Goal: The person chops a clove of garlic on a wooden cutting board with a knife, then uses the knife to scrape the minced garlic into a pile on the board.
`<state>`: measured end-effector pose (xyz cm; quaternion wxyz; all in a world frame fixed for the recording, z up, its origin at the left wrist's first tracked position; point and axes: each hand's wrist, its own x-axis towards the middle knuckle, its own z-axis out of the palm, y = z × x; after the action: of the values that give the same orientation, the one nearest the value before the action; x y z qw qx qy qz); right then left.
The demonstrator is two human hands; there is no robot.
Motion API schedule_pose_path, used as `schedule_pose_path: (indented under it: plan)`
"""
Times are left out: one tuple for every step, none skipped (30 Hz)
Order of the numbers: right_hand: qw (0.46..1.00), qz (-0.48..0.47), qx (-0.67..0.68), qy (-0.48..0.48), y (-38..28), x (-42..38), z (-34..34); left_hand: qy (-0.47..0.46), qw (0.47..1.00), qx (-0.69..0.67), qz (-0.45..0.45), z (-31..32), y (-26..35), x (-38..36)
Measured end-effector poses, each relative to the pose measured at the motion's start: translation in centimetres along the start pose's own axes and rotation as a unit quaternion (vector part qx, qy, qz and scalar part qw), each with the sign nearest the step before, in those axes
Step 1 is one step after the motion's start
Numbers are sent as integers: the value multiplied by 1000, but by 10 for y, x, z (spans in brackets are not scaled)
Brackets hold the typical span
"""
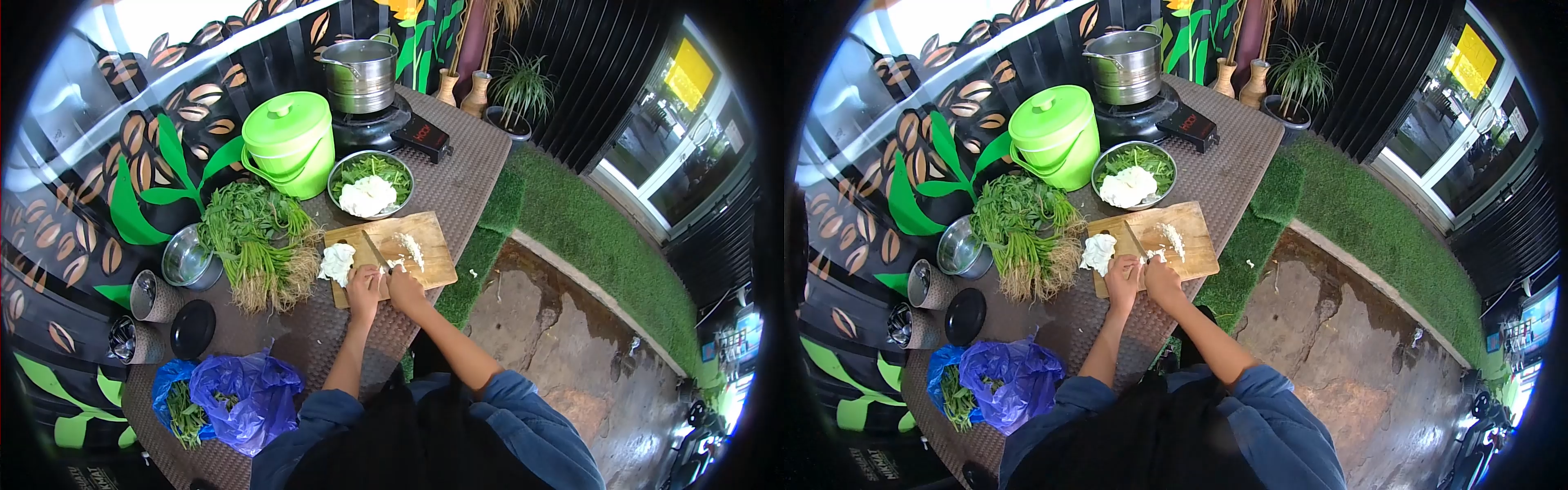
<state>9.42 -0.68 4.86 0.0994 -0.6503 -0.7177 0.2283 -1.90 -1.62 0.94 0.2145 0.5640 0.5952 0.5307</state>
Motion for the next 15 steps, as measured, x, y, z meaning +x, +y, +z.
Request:
schedule_pose_path:
  plan:
    - [1000,-9,-6,-10,1,0,-5,4,1000,5,8,1,-1,-1]
    - [1000,-18,-11,-21,0,-1,-9,7,1000,11,14,1,-3,-2]
    - [1000,-17,-11,-21,-1,-2,-6,7,1000,11,14,0,-3,-3]
    - [1000,7,-7,-17,-3,-6,-3,10,997,51,53,-1,-4,-2]
    - [999,31,-2,-13,-5,-9,1,14,991,91,93,-2,-4,-1]
    - [999,32,-2,-13,-5,-13,6,14,991,91,93,-1,-4,-1]
    - [999,35,5,7,-6,-18,12,19,992,90,82,0,-4,-1]
    - [999,39,13,26,-7,-21,17,25,993,89,72,0,-5,-1]
    - [999,20,2,47,-7,-19,20,25,993,90,71,0,-3,-1]
    - [999,20,2,46,-6,-15,22,26,993,87,72,0,-2,-1]
    - [999,18,13,39,-4,-7,21,26,993,84,72,0,-1,-2]
    - [999,15,25,33,-4,-1,18,25,993,84,74,-1,-1,-3]
    - [999,5,14,36,-3,2,15,28,992,92,78,-1,0,-4]
    - [999,4,14,38,0,2,12,33,991,99,82,-1,0,-4]
    - [1000,-3,5,27,1,-1,10,34,991,99,82,0,0,-4]
